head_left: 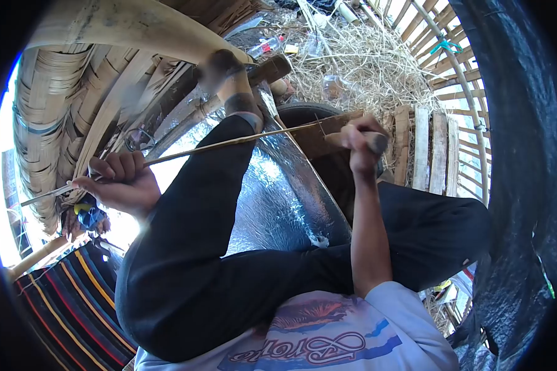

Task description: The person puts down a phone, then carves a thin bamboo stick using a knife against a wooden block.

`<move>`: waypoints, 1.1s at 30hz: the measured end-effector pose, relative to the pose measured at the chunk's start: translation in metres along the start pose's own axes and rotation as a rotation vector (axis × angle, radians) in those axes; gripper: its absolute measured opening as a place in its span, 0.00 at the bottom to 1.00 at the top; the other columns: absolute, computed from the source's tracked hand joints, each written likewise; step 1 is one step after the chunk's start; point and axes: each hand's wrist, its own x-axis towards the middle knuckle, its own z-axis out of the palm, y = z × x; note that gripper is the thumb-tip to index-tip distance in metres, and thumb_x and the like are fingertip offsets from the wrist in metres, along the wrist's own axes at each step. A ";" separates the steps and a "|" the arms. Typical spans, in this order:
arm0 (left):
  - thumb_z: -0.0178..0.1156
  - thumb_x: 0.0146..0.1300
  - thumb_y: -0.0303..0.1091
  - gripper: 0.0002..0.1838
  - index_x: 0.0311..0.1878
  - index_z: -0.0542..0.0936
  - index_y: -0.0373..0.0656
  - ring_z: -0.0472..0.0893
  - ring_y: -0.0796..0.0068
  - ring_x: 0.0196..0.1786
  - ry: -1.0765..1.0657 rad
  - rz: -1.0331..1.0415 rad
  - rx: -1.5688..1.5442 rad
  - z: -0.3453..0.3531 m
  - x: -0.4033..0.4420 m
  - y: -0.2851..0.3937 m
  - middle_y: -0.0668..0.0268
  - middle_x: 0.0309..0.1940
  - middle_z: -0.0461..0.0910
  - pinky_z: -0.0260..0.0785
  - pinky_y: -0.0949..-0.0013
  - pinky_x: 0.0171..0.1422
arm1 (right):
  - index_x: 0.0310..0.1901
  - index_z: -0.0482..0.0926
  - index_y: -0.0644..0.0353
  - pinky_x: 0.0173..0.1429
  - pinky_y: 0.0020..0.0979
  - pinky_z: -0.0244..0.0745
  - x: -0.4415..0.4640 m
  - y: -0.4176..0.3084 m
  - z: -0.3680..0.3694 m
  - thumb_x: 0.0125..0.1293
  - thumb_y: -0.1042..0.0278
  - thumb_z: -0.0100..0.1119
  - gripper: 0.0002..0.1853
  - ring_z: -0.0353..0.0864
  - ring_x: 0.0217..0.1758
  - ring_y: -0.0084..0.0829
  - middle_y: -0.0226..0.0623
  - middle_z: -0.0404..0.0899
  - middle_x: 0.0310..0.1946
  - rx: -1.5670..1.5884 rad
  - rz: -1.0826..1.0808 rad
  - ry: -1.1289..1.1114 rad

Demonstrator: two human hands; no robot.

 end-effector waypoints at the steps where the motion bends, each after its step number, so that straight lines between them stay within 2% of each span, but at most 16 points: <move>1: 0.42 0.66 0.70 0.33 0.18 0.58 0.50 0.41 0.84 0.16 -0.009 0.001 -0.004 -0.001 0.000 0.000 0.77 0.10 0.46 0.31 0.70 0.22 | 0.26 0.73 0.63 0.25 0.24 0.64 0.000 -0.014 0.006 0.56 0.75 0.56 0.04 0.69 0.19 0.20 0.32 0.70 0.17 0.131 -0.018 0.018; 4: 0.43 0.66 0.70 0.33 0.18 0.58 0.51 0.41 0.84 0.16 -0.036 -0.013 -0.006 -0.009 -0.002 0.000 0.77 0.10 0.46 0.31 0.70 0.22 | 0.28 0.70 0.64 0.23 0.25 0.60 -0.003 -0.055 0.019 0.57 0.73 0.55 0.06 0.67 0.17 0.23 0.34 0.69 0.16 0.396 -0.093 -0.061; 6: 0.44 0.65 0.70 0.33 0.18 0.58 0.51 0.41 0.84 0.16 -0.064 -0.016 -0.012 -0.007 0.000 -0.001 0.77 0.10 0.46 0.31 0.70 0.22 | 0.28 0.69 0.64 0.24 0.25 0.60 -0.007 -0.070 0.030 0.58 0.74 0.52 0.05 0.66 0.17 0.24 0.34 0.68 0.14 0.422 -0.160 -0.155; 8: 0.45 0.65 0.70 0.33 0.18 0.58 0.51 0.41 0.84 0.16 -0.014 0.016 0.032 -0.004 -0.001 -0.001 0.77 0.10 0.46 0.31 0.70 0.22 | 0.29 0.69 0.65 0.23 0.25 0.60 -0.013 -0.063 0.029 0.60 0.71 0.54 0.07 0.65 0.17 0.23 0.34 0.67 0.14 0.353 -0.156 -0.160; 10: 0.45 0.65 0.70 0.33 0.18 0.58 0.50 0.41 0.84 0.16 -0.027 0.016 0.022 -0.007 0.000 -0.001 0.77 0.10 0.46 0.31 0.70 0.22 | 0.30 0.69 0.65 0.23 0.25 0.59 -0.009 -0.055 0.027 0.62 0.70 0.56 0.09 0.65 0.17 0.23 0.34 0.67 0.14 0.483 -0.186 -0.052; 11: 0.46 0.64 0.70 0.33 0.18 0.58 0.50 0.41 0.84 0.16 -0.042 0.014 0.022 -0.008 0.000 -0.001 0.77 0.10 0.46 0.31 0.70 0.22 | 0.30 0.69 0.65 0.22 0.25 0.60 -0.008 -0.057 0.021 0.63 0.66 0.58 0.12 0.67 0.17 0.23 0.35 0.68 0.14 0.453 -0.172 -0.056; 15: 0.46 0.65 0.70 0.33 0.18 0.59 0.49 0.41 0.84 0.16 -0.041 -0.015 -0.032 -0.001 -0.002 0.000 0.77 0.10 0.46 0.31 0.70 0.22 | 0.27 0.70 0.64 0.21 0.24 0.61 -0.016 -0.085 0.038 0.64 0.63 0.59 0.14 0.69 0.16 0.24 0.33 0.69 0.14 0.343 -0.190 -0.107; 18: 0.45 0.65 0.70 0.34 0.19 0.59 0.49 0.41 0.84 0.16 -0.023 0.007 0.033 -0.002 -0.003 0.000 0.77 0.10 0.46 0.32 0.71 0.22 | 0.26 0.72 0.63 0.22 0.24 0.65 -0.018 -0.094 0.050 0.59 0.67 0.60 0.10 0.71 0.16 0.23 0.31 0.71 0.15 0.359 -0.184 -0.186; 21: 0.44 0.65 0.70 0.34 0.18 0.59 0.49 0.42 0.84 0.15 -0.101 -0.019 0.001 -0.005 -0.001 0.002 0.77 0.10 0.46 0.32 0.71 0.22 | 0.25 0.71 0.64 0.26 0.23 0.68 -0.016 -0.064 0.041 0.49 0.72 0.59 0.07 0.72 0.18 0.21 0.31 0.74 0.18 -0.017 -0.131 -0.197; 23: 0.44 0.65 0.70 0.34 0.18 0.59 0.49 0.42 0.84 0.15 -0.073 -0.002 -0.004 -0.001 -0.001 0.001 0.77 0.10 0.47 0.32 0.71 0.22 | 0.25 0.72 0.64 0.25 0.22 0.68 -0.019 -0.054 0.034 0.50 0.70 0.60 0.08 0.73 0.17 0.22 0.32 0.74 0.17 0.061 -0.126 -0.129; 26: 0.44 0.65 0.70 0.34 0.18 0.59 0.49 0.42 0.84 0.15 -0.004 0.009 0.018 -0.001 -0.003 -0.001 0.77 0.10 0.47 0.32 0.71 0.22 | 0.25 0.73 0.64 0.23 0.24 0.68 -0.021 -0.090 0.050 0.52 0.69 0.60 0.08 0.72 0.16 0.23 0.32 0.73 0.15 0.294 -0.136 -0.119; 27: 0.44 0.65 0.70 0.34 0.18 0.59 0.49 0.42 0.84 0.15 0.031 0.027 0.029 -0.002 -0.004 -0.001 0.77 0.10 0.47 0.32 0.71 0.22 | 0.25 0.74 0.64 0.23 0.24 0.68 -0.019 -0.093 0.057 0.50 0.70 0.59 0.07 0.72 0.15 0.25 0.33 0.72 0.13 0.386 -0.244 -0.181; 28: 0.44 0.65 0.70 0.34 0.18 0.59 0.49 0.42 0.84 0.15 0.037 0.028 0.029 -0.004 -0.004 -0.001 0.77 0.10 0.47 0.32 0.71 0.22 | 0.24 0.73 0.64 0.24 0.23 0.69 -0.022 -0.100 0.062 0.48 0.71 0.59 0.06 0.73 0.15 0.26 0.33 0.72 0.14 0.336 -0.209 -0.167; 30: 0.45 0.64 0.70 0.34 0.19 0.59 0.49 0.42 0.84 0.15 -0.105 -0.003 0.035 -0.008 -0.002 0.001 0.77 0.10 0.46 0.32 0.71 0.22 | 0.22 0.73 0.63 0.24 0.23 0.69 -0.023 -0.071 0.057 0.47 0.72 0.60 0.06 0.74 0.15 0.25 0.31 0.73 0.15 0.037 -0.229 -0.197; 31: 0.45 0.64 0.70 0.34 0.19 0.59 0.49 0.42 0.84 0.15 -0.105 0.006 0.028 -0.008 -0.002 0.001 0.77 0.10 0.46 0.32 0.71 0.22 | 0.25 0.73 0.60 0.25 0.23 0.63 -0.020 -0.056 0.050 0.51 0.74 0.60 0.05 0.71 0.18 0.22 0.31 0.74 0.17 -0.161 -0.275 -0.218; 33: 0.45 0.64 0.71 0.34 0.19 0.60 0.49 0.41 0.84 0.15 -0.034 -0.019 -0.020 -0.002 -0.002 0.001 0.77 0.10 0.46 0.32 0.70 0.22 | 0.25 0.73 0.61 0.26 0.23 0.63 -0.018 -0.044 0.039 0.51 0.76 0.59 0.04 0.71 0.19 0.21 0.30 0.76 0.20 -0.254 -0.191 -0.172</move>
